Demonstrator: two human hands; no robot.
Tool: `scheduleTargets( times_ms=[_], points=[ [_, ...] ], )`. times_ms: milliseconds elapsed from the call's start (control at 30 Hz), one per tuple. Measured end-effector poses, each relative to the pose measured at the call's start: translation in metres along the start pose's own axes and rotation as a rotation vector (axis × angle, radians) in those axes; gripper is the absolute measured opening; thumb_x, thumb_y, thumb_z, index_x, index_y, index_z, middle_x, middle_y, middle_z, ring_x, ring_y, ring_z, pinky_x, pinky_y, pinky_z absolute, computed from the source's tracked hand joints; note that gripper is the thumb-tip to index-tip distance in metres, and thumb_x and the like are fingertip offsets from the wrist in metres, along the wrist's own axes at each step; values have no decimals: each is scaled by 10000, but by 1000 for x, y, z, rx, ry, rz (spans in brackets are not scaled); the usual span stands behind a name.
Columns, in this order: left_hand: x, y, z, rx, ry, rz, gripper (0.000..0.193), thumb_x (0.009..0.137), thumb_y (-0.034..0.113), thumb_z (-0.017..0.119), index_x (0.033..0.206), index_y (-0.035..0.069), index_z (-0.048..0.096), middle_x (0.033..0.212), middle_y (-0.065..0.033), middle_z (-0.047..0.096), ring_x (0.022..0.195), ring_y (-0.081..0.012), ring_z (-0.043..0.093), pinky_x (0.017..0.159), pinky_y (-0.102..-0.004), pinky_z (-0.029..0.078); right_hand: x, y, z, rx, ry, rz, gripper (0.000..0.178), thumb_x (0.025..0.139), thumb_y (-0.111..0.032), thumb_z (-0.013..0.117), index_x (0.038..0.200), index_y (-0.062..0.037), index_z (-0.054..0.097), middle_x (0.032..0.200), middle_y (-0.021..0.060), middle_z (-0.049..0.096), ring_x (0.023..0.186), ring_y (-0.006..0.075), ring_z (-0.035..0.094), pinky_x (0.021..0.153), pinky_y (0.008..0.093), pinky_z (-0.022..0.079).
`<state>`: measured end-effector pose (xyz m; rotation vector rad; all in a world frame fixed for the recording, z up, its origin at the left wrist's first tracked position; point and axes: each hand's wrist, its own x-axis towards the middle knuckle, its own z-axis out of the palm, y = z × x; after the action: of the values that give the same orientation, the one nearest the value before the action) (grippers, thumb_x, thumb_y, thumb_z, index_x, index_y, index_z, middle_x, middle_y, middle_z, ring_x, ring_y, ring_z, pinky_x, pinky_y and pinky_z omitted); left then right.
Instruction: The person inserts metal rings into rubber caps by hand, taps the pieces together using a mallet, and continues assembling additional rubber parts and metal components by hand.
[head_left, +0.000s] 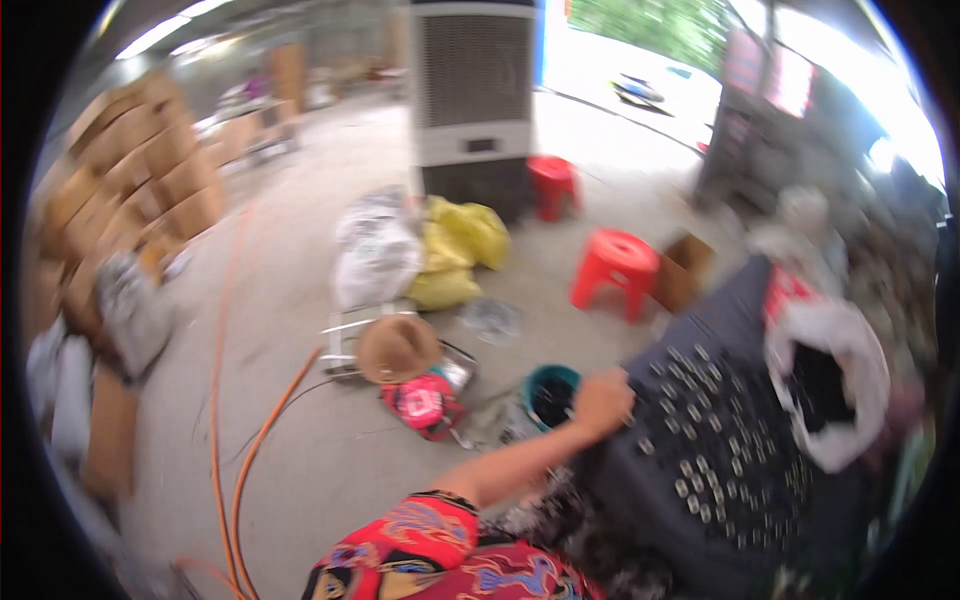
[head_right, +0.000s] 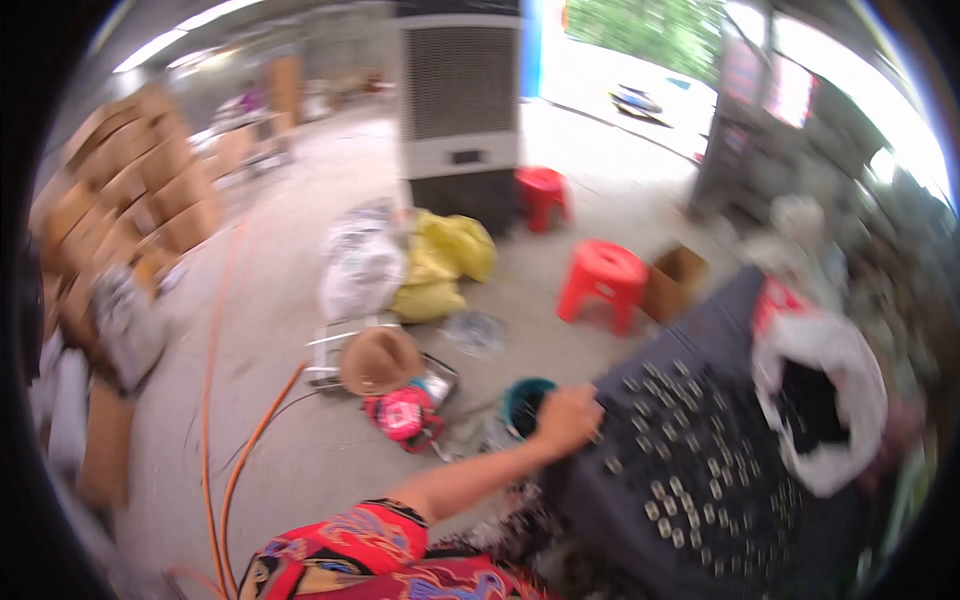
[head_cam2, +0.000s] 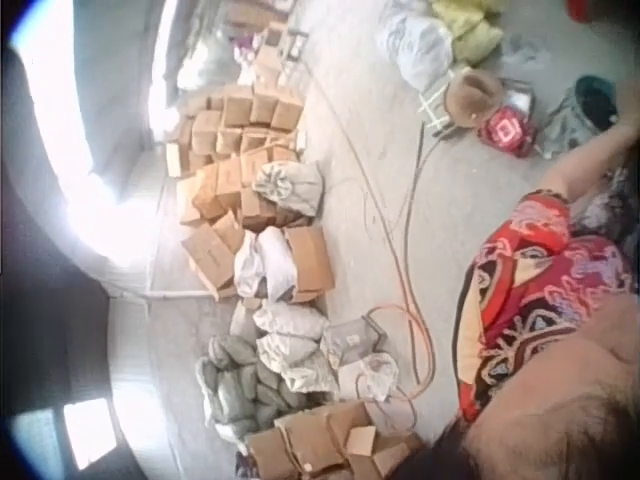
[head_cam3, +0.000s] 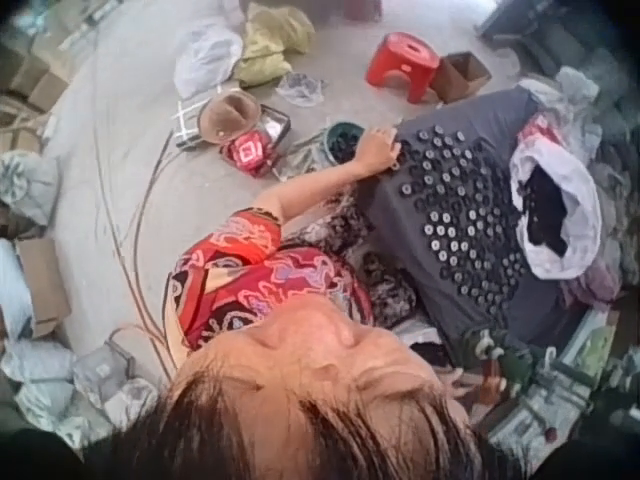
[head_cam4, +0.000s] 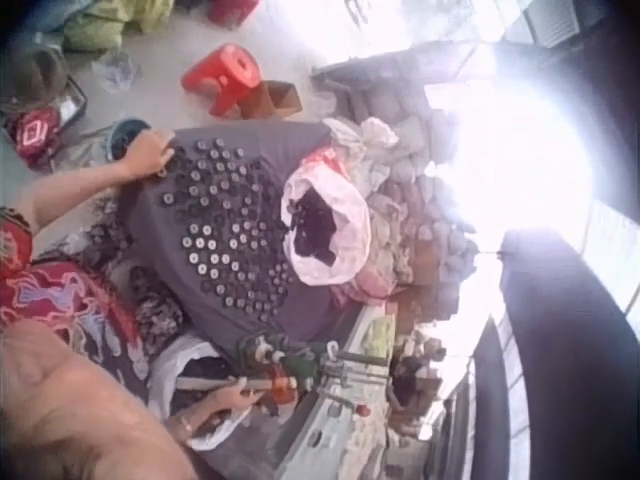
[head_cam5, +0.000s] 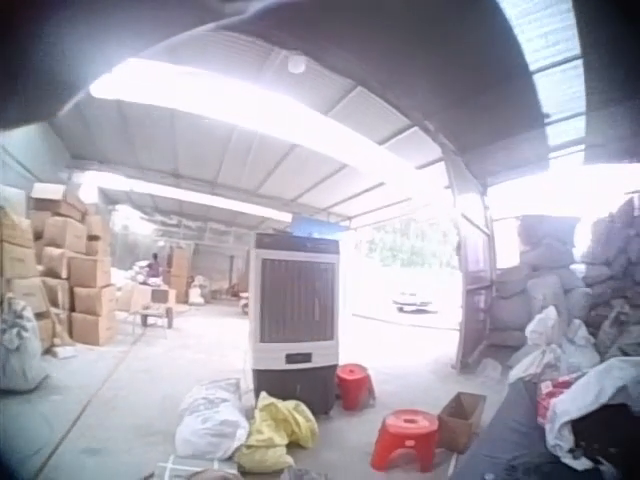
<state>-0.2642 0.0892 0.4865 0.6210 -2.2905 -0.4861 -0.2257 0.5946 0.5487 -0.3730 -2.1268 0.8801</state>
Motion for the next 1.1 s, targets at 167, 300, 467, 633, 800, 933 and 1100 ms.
scheduleTargets(
  times_ms=[167, 300, 467, 633, 800, 933, 1100],
  points=[
    [0, -36, -1, 101, 98, 51, 314, 865, 280, 557, 951, -8, 646, 908, -172, 631, 853, -346, 600, 743, -460, 461, 4, -16, 43, 546, -244, 94, 618, 832, -9, 603, 1412, -68, 400, 1069, 64, 586, 696, 89, 538, 619, 227, 472],
    [8, -42, 5, 77, 13, -76, 323, 869, 211, 589, 1123, 10, 595, 1050, -193, 638, 997, -364, 578, 865, -445, 449, 44, -42, 54, 550, -463, 2, 677, 824, 7, 594, 1451, -87, 354, 1161, 65, 582, 748, 74, 546, 624, 216, 475],
    [5, -18, 18, 24, -42, -70, 332, 872, 203, 594, 1137, 4, 590, 1076, -185, 638, 1023, -354, 571, 883, -430, 447, 80, -19, 79, 419, -570, 6, 674, 792, -21, 613, 1430, -80, 403, 1030, 42, 619, 681, 68, 555, 589, 220, 475],
    [1, -22, 13, 46, -28, -53, 330, 870, 198, 592, 1127, -9, 593, 1076, -182, 641, 1032, -349, 569, 892, -424, 447, 89, -25, 114, 262, -628, -144, 672, 754, -77, 643, 1395, -61, 445, 865, 69, 650, 615, 74, 550, 617, 258, 489],
    [2, -21, 9, 43, -24, -67, 327, 865, 190, 592, 1123, -12, 599, 1077, -182, 642, 1033, -346, 569, 898, -415, 448, 93, -9, 152, -16, -647, -228, 686, 714, -92, 658, 1370, -37, 465, 873, 102, 659, 651, 94, 595, 633, 281, 503],
    [3, -22, 12, 42, -4, -44, 329, 863, 186, 593, 1129, -8, 598, 1076, -184, 641, 1035, -344, 569, 898, -414, 448, 91, -15, 139, 175, -722, -9, 683, 732, -55, 646, 1387, -45, 451, 839, 84, 646, 627, 96, 578, 583, 269, 494],
    [2, -25, 12, -12, -44, -116, 339, 877, 192, 585, 1149, -11, 591, 1088, -186, 639, 1051, -350, 565, 909, -418, 441, 69, -38, 61, 441, -696, 73, 678, 768, 26, 617, 1412, -53, 419, 873, 19, 612, 612, 70, 535, 536, 223, 458]
  ],
)
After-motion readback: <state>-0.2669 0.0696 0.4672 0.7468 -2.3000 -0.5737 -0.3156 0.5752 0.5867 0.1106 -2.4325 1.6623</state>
